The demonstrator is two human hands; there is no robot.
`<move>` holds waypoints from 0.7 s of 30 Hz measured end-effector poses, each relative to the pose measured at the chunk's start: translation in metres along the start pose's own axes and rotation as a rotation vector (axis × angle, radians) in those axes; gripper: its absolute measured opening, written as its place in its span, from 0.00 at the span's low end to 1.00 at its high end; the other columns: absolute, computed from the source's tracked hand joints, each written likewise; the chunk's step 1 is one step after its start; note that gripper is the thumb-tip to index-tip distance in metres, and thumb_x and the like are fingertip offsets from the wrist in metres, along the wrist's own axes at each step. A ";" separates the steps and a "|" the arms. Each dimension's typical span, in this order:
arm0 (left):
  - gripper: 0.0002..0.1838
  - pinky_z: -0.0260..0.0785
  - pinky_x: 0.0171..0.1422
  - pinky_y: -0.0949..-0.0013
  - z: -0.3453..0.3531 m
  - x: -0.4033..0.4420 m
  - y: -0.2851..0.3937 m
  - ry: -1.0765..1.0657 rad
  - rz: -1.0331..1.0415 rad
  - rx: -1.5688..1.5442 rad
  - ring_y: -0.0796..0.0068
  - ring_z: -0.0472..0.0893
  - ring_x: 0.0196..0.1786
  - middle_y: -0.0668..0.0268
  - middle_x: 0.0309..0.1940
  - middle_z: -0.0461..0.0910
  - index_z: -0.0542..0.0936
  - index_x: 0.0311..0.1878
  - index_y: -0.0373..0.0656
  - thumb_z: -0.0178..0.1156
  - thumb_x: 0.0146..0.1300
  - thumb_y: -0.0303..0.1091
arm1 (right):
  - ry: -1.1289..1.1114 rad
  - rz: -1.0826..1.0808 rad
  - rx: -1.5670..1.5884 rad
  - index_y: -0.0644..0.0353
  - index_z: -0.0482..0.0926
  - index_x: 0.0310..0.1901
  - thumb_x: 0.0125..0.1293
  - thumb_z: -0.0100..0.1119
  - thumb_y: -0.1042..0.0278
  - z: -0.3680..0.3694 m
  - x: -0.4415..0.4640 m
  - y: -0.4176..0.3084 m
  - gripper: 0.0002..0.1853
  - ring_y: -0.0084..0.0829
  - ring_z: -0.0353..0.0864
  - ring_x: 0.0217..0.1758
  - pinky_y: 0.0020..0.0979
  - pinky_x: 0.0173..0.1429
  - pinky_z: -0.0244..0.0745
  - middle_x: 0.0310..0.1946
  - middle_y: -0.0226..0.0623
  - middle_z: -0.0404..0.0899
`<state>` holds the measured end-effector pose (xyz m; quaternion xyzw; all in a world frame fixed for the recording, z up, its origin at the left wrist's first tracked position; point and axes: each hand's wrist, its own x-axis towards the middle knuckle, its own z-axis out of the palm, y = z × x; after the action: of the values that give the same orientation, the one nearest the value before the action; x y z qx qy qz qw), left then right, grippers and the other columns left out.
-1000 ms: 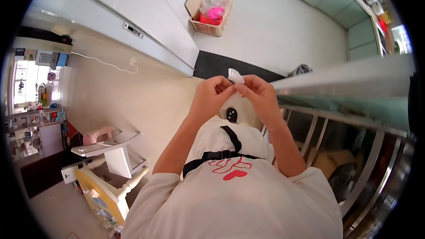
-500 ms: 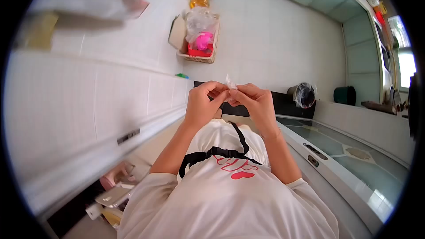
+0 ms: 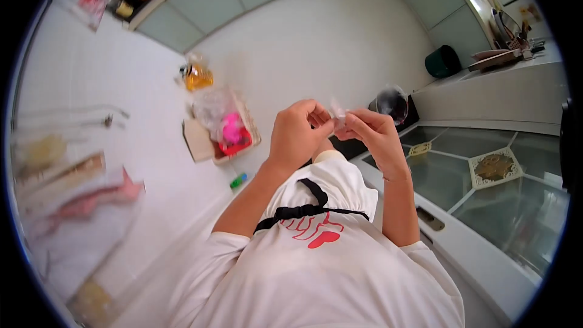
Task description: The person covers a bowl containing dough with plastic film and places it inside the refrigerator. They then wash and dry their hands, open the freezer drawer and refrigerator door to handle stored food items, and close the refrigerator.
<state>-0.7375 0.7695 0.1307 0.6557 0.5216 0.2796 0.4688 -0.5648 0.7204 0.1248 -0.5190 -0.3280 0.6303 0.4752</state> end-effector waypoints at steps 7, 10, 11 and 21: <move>0.06 0.75 0.38 0.68 0.007 0.155 0.015 -0.050 0.191 -0.001 0.65 0.83 0.31 0.59 0.29 0.83 0.83 0.34 0.37 0.66 0.55 0.30 | 0.019 -0.011 0.070 0.70 0.81 0.42 0.64 0.64 0.73 -0.051 0.133 -0.058 0.09 0.26 0.84 0.37 0.26 0.43 0.80 0.34 0.38 0.84; 0.07 0.75 0.39 0.68 -0.005 0.215 0.025 -0.092 0.165 0.038 0.65 0.84 0.33 0.59 0.30 0.83 0.84 0.35 0.38 0.65 0.56 0.30 | -0.071 -0.010 0.087 0.68 0.80 0.41 0.64 0.64 0.73 -0.062 0.200 -0.086 0.08 0.25 0.85 0.36 0.26 0.42 0.81 0.33 0.37 0.84; 0.07 0.75 0.38 0.69 -0.008 0.233 0.021 -0.067 0.165 0.004 0.66 0.84 0.32 0.59 0.30 0.82 0.83 0.35 0.38 0.65 0.55 0.30 | -0.094 -0.022 0.057 0.68 0.80 0.40 0.64 0.64 0.73 -0.063 0.220 -0.096 0.08 0.25 0.85 0.36 0.25 0.42 0.81 0.32 0.37 0.84; 0.05 0.75 0.37 0.69 -0.079 0.455 0.008 0.028 0.174 0.109 0.67 0.83 0.29 0.59 0.28 0.82 0.82 0.32 0.36 0.66 0.54 0.28 | -0.110 -0.089 0.010 0.68 0.75 0.40 0.64 0.64 0.73 -0.038 0.455 -0.152 0.09 0.21 0.82 0.37 0.23 0.42 0.79 0.34 0.34 0.81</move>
<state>-0.6661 1.2256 0.1140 0.7191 0.4837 0.2994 0.3990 -0.4934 1.1950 0.0974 -0.4660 -0.3730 0.6379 0.4866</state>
